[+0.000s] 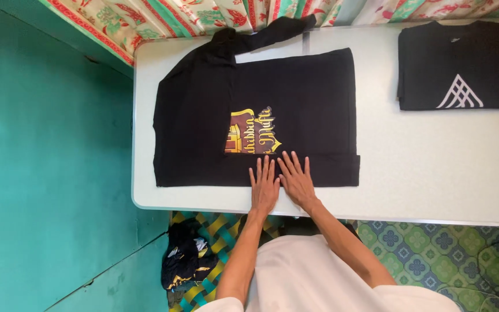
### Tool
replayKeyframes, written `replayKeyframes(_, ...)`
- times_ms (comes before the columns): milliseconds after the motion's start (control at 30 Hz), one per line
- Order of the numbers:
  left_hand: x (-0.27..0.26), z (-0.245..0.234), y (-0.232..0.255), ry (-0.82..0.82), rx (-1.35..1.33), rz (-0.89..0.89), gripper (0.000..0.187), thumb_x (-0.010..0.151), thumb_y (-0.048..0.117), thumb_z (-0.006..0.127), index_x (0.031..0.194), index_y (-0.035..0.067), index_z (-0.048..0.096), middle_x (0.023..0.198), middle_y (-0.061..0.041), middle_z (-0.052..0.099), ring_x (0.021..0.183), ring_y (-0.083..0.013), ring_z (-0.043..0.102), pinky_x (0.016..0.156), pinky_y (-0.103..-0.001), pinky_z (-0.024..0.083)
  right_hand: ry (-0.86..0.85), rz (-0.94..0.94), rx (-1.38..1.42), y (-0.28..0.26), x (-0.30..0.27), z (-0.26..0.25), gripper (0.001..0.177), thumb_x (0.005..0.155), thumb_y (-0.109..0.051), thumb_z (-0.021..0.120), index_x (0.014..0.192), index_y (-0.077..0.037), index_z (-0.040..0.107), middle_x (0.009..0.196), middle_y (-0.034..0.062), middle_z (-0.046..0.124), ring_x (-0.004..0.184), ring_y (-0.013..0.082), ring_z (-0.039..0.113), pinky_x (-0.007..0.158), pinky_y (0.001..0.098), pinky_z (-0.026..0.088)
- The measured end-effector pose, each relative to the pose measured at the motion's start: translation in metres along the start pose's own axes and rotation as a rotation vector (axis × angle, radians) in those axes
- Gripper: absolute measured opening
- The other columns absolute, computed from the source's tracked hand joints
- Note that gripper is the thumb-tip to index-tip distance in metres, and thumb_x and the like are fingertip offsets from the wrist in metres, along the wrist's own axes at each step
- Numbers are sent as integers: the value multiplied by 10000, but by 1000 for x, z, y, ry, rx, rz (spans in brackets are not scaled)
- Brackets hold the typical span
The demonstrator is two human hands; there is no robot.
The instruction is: The person folds a black long-sleeved shirt on a white table. They smooth the fabric, fold the sleeves inward, and fold the bottom up multiple times to create a compact stack.
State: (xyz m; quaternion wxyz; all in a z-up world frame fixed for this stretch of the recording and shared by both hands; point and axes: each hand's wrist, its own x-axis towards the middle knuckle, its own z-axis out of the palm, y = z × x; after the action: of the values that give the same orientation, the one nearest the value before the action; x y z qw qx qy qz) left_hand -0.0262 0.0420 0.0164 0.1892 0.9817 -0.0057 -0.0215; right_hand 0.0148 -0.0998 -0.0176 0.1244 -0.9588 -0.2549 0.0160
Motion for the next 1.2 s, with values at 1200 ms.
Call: replayKeyframes(1200, 4, -84, -200, -93, 43, 118, 685, 978, 537, 509, 1594, 326, 296, 1695, -185, 65, 1550, -428, 2, 1139, -737, 26, 112, -178, -38, -116, 71, 6, 585, 1041, -446, 428, 1572, -205, 385, 1685, 13, 316, 1566, 223, 253, 1277, 539, 122)
